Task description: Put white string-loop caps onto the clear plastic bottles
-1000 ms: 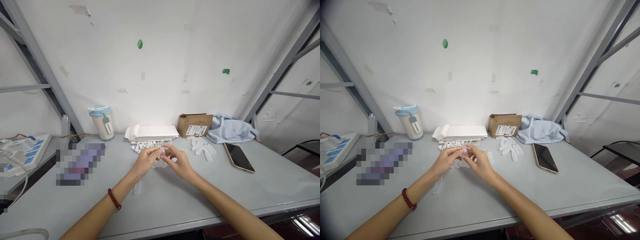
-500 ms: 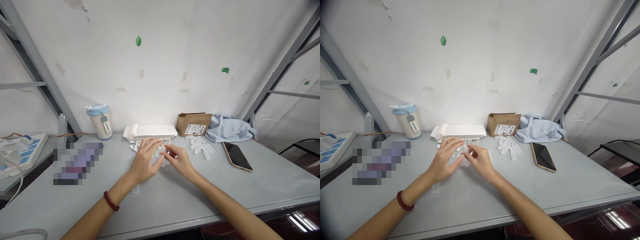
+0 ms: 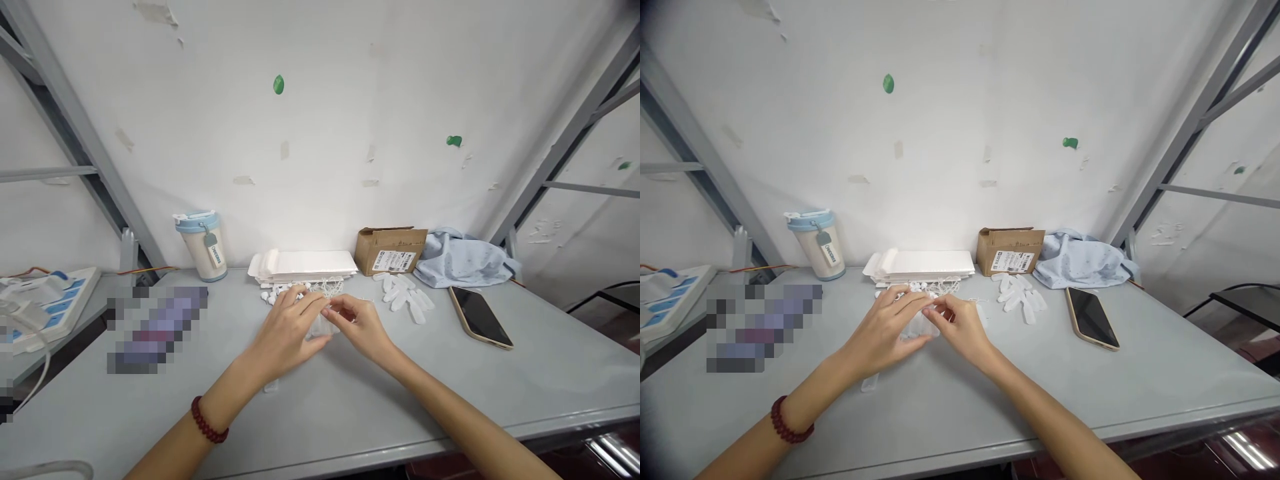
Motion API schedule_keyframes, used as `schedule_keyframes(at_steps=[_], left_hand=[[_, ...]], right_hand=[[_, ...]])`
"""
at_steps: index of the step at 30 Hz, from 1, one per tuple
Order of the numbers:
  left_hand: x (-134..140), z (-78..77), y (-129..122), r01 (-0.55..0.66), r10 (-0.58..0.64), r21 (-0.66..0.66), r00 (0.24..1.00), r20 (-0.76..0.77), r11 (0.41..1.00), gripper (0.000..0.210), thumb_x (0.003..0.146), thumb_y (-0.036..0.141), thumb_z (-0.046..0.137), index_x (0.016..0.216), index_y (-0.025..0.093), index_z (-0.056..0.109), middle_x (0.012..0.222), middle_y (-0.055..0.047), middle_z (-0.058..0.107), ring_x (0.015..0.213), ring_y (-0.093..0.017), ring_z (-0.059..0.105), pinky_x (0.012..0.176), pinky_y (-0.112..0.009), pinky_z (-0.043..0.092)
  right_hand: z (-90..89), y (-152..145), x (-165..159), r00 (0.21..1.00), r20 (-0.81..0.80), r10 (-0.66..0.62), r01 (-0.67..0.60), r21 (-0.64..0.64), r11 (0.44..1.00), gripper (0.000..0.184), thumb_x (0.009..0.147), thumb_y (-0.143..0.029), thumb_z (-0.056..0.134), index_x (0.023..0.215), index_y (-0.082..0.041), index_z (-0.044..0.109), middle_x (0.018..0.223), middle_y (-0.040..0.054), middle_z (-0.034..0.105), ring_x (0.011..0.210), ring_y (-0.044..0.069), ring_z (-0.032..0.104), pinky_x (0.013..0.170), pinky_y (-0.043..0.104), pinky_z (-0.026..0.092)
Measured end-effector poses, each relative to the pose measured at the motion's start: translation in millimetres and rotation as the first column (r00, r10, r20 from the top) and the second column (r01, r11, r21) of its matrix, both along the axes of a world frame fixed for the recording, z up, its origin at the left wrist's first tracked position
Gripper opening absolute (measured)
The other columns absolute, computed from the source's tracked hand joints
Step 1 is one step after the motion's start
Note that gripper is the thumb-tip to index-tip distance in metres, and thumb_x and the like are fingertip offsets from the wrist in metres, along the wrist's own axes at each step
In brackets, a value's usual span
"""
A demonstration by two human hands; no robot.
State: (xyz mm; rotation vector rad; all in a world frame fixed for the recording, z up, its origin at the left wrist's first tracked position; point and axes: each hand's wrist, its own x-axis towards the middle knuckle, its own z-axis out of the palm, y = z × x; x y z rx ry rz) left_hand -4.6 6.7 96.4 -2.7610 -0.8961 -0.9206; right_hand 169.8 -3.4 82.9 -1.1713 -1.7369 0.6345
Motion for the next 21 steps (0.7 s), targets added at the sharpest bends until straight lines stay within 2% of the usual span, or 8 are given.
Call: schedule_keyframes(at_steps=[5, 10, 15, 21], left_hand=[[-24.6, -2.7, -31.0, -0.019, 0.015, -0.145, 1.000, -0.027, 0.989, 0.043, 0.075, 0.028, 0.066, 0.115, 0.022, 0.052, 0.112, -0.006, 0.061, 0.105, -0.028, 0.045, 0.086, -0.042, 0.043], [-49.4, -18.5, -48.3, -0.038, 0.021, -0.293, 0.998, -0.061, 0.956, 0.046, 0.072, 0.025, 0.068, 0.115, 0.024, 0.052, 0.113, -0.005, 0.061, 0.105, -0.028, 0.045, 0.084, -0.040, 0.046], [-58.0, -28.0, -45.9, -0.059, 0.028, -0.327, 0.995, -0.098, 0.943, 0.045, 0.075, 0.026, 0.065, 0.117, 0.023, 0.051, 0.113, -0.004, 0.061, 0.109, -0.027, 0.044, 0.087, -0.039, 0.045], [-56.1, -25.1, -44.0, -0.075, 0.037, -0.290, 0.990, -0.134, 0.954, 0.042, 0.076, 0.024, 0.062, 0.116, 0.022, 0.051, 0.113, -0.006, 0.061, 0.111, -0.028, 0.044, 0.088, -0.041, 0.043]], right_hand=[[6.1, -14.8, -5.7, 0.956, 0.125, 0.265, -0.252, -0.113, 0.961, 0.019, 0.083, -0.032, 0.056, 0.085, -0.017, 0.068, 0.069, 0.0007, 0.066, 0.057, 0.011, 0.054, 0.053, 0.021, 0.041], [-2.0, -23.8, -16.9, 0.883, 0.233, 0.408, -0.361, -0.221, 0.906, 0.021, 0.082, -0.030, 0.058, 0.092, -0.015, 0.069, 0.068, 0.0026, 0.066, 0.058, 0.012, 0.056, 0.055, 0.022, 0.043], [-10.0, -23.3, -21.2, 0.850, 0.288, 0.442, -0.371, -0.267, 0.889, 0.021, 0.081, -0.025, 0.059, 0.096, -0.015, 0.069, 0.068, 0.0031, 0.067, 0.057, 0.013, 0.057, 0.053, 0.022, 0.043], [-10.1, -22.9, -22.4, 0.850, 0.315, 0.422, -0.343, -0.277, 0.898, 0.022, 0.081, -0.024, 0.058, 0.097, -0.013, 0.068, 0.069, 0.0038, 0.066, 0.058, 0.013, 0.057, 0.055, 0.022, 0.043]])
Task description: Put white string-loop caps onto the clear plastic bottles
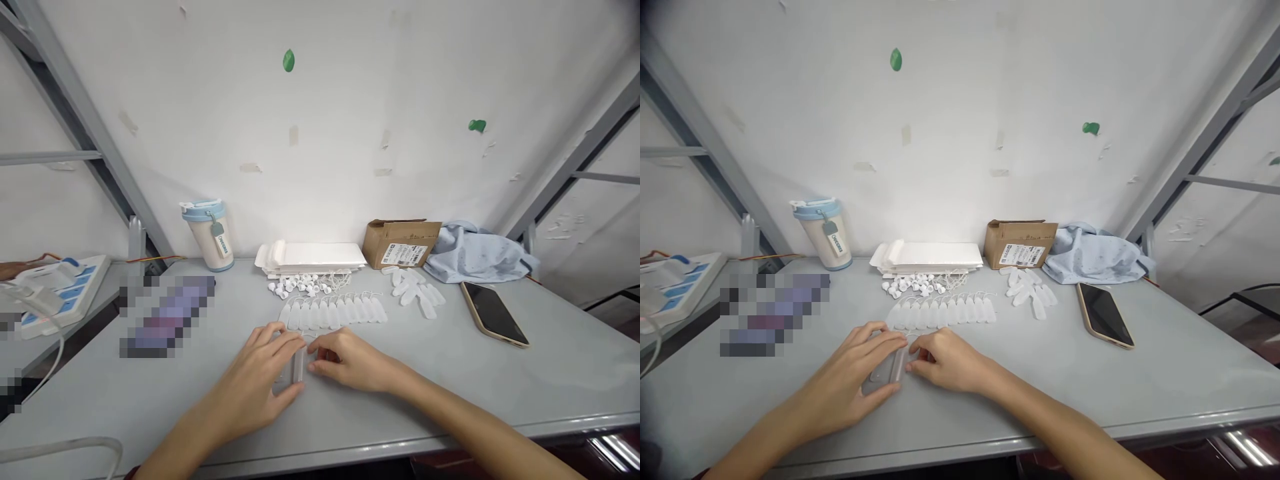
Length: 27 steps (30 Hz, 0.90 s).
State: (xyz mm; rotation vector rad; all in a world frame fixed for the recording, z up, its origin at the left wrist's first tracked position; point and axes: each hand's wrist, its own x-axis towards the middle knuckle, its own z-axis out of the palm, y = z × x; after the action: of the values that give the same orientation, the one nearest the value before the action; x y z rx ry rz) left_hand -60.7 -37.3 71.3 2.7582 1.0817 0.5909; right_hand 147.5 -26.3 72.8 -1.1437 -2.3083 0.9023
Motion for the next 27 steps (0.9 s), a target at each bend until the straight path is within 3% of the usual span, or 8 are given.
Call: schedule_keyframes(at_steps=[19, 27], left_hand=[[-5.5, 0.3, 2.0, -0.038, 0.035, -0.091, 0.999, -0.034, 0.995, 0.040, 0.080, 0.024, 0.056, 0.119, 0.021, 0.047, 0.119, -0.007, 0.053, 0.117, -0.027, 0.037, 0.096, -0.042, 0.039], [10.4, 17.0, 14.3, -0.017, 0.017, -0.054, 1.000, 0.001, 0.998, 0.034, 0.084, 0.032, 0.053, 0.116, 0.020, 0.050, 0.117, -0.009, 0.053, 0.113, -0.027, 0.040, 0.092, -0.043, 0.039]], right_hand=[[-1.6, 2.2, 1.2, 0.998, 0.033, 0.061, -0.060, -0.029, 0.998, 0.031, 0.083, -0.029, 0.057, 0.109, -0.011, 0.061, 0.073, 0.0043, 0.066, 0.062, 0.014, 0.057, 0.058, 0.022, 0.042], [-0.9, 4.6, 6.1, 0.997, 0.016, 0.074, -0.075, 0.029, 0.997, 0.022, 0.082, -0.025, 0.056, 0.100, -0.013, 0.064, 0.072, 0.0033, 0.065, 0.060, 0.012, 0.055, 0.056, 0.020, 0.040]])
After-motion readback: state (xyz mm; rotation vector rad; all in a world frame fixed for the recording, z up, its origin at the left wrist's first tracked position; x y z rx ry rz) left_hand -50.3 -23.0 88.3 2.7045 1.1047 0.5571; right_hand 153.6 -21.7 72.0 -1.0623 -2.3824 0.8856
